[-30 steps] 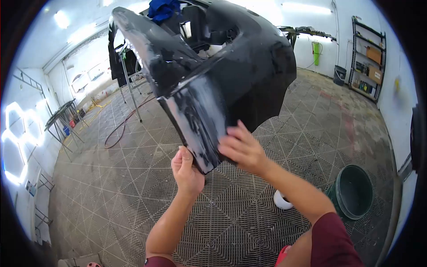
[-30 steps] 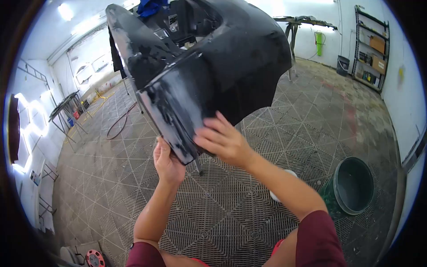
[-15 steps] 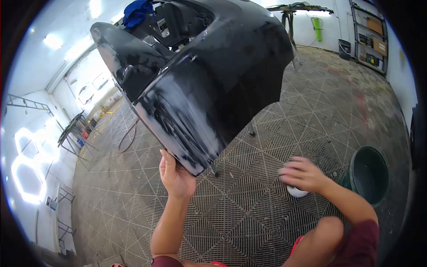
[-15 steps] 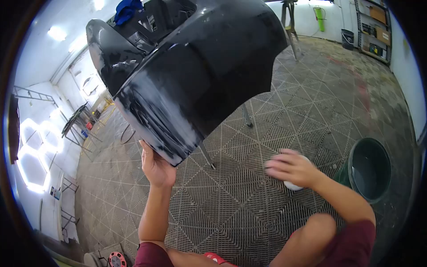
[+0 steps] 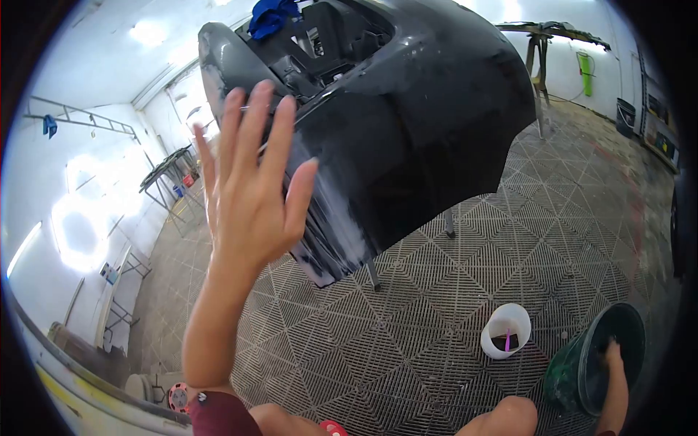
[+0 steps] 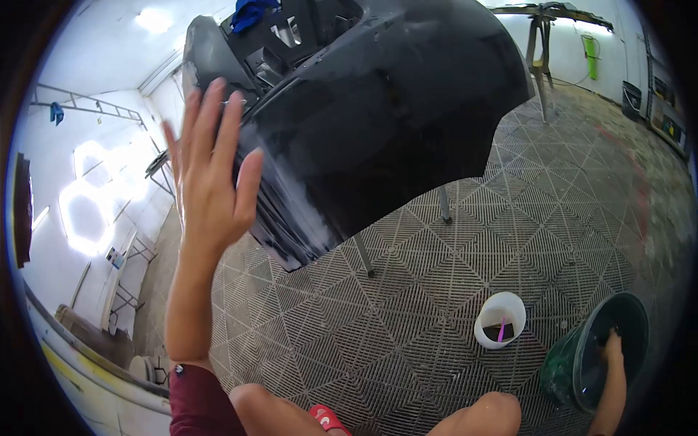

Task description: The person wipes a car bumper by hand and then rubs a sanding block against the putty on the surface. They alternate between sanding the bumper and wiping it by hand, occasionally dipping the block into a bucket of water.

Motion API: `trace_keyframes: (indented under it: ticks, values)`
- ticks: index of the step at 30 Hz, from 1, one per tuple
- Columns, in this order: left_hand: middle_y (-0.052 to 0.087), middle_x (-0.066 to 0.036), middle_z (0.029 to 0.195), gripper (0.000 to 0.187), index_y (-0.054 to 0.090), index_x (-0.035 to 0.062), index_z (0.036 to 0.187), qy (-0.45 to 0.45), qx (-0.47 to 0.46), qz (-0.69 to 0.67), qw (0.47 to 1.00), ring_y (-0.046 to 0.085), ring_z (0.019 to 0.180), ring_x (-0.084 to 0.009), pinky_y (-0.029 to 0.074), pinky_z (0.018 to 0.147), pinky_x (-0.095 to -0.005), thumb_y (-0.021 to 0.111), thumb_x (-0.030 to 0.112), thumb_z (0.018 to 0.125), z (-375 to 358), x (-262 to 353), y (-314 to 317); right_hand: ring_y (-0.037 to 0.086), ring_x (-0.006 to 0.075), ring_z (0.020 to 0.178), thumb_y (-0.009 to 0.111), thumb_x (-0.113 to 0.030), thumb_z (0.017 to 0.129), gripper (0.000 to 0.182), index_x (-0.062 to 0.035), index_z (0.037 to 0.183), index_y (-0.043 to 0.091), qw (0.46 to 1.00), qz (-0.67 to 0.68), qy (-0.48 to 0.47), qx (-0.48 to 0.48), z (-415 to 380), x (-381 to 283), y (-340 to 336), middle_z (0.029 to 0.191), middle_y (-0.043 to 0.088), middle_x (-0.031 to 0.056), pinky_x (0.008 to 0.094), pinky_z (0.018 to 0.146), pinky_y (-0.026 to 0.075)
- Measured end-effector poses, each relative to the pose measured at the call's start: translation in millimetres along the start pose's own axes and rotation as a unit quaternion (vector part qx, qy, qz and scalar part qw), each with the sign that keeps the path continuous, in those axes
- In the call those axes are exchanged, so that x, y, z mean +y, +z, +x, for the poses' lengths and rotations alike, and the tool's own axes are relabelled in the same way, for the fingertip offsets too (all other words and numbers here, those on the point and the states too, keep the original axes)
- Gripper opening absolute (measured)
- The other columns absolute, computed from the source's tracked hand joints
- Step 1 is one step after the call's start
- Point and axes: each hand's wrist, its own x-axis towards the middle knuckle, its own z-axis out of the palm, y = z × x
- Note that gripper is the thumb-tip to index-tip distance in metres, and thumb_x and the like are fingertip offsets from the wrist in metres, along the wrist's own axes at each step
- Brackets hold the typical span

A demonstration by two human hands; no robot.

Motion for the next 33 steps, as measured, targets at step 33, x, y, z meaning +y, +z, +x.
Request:
trace_keyframes:
  ticks: [33]
  values:
    - [0.028,-0.008,0.171,0.067,0.043,0.0247,0.158,0.277,-0.214,0.031,0.936,0.025,0.158,-0.0288,0.012,0.129,-0.0561,0.055,0.054,0.099,19,-28,-7,0.068,0.0150,0.082,0.078,-0.024,0.088,0.046,-0.0052,0.129,0.067,0.697,0.121,-0.639,-0.302,-176,-566,-296,0.104,0.071,0.0067,0.0298,0.075,0.057]
